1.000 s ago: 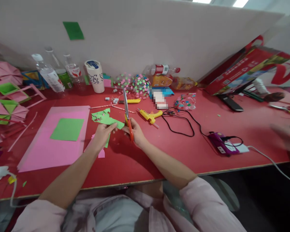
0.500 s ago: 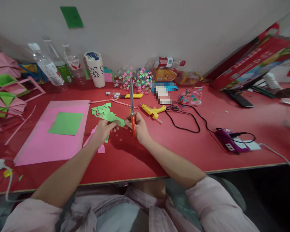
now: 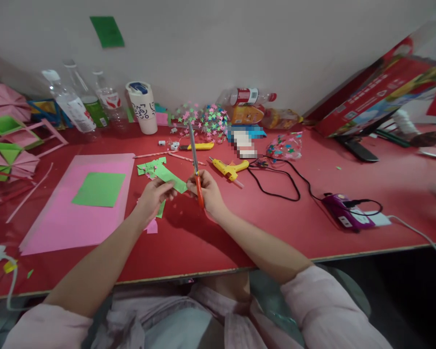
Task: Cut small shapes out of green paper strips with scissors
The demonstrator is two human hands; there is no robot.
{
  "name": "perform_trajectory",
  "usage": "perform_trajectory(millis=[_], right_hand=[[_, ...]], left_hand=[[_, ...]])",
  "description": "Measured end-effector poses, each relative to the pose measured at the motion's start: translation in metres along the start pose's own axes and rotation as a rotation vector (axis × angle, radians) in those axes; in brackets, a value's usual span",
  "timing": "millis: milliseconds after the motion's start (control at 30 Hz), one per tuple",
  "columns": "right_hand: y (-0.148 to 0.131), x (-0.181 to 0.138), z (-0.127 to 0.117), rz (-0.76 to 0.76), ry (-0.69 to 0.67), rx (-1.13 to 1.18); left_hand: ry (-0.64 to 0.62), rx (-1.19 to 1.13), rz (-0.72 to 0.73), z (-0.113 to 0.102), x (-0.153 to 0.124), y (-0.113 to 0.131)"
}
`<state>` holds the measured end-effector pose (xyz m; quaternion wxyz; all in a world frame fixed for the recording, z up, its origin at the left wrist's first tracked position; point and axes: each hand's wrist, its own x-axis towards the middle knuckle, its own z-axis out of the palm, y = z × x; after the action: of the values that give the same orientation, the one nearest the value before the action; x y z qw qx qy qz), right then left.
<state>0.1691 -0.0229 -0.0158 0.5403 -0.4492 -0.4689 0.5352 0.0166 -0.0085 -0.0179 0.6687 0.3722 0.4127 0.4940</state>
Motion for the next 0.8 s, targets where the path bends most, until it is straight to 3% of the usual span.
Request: perform_trajectory(millis=[167,400,800], right_hand=[[0.0034,0.0009,-0.0058,-0.054,0.034,-0.021],[0.0085,0.0024,-0.0081,-0.044,0.006,-0.032],[-0.0006,-0.0019,-0.0027,0.011,0.008,0.065]], left_hand=[[-0.154,0.15,0.043,-0.0013,-0.002,-0.0056],[-0.078,0.191,0.053,0.0005,-0.0023,-0.0049],[-0.175,0.225,0.057,0.0014,-0.0013,-0.0066]])
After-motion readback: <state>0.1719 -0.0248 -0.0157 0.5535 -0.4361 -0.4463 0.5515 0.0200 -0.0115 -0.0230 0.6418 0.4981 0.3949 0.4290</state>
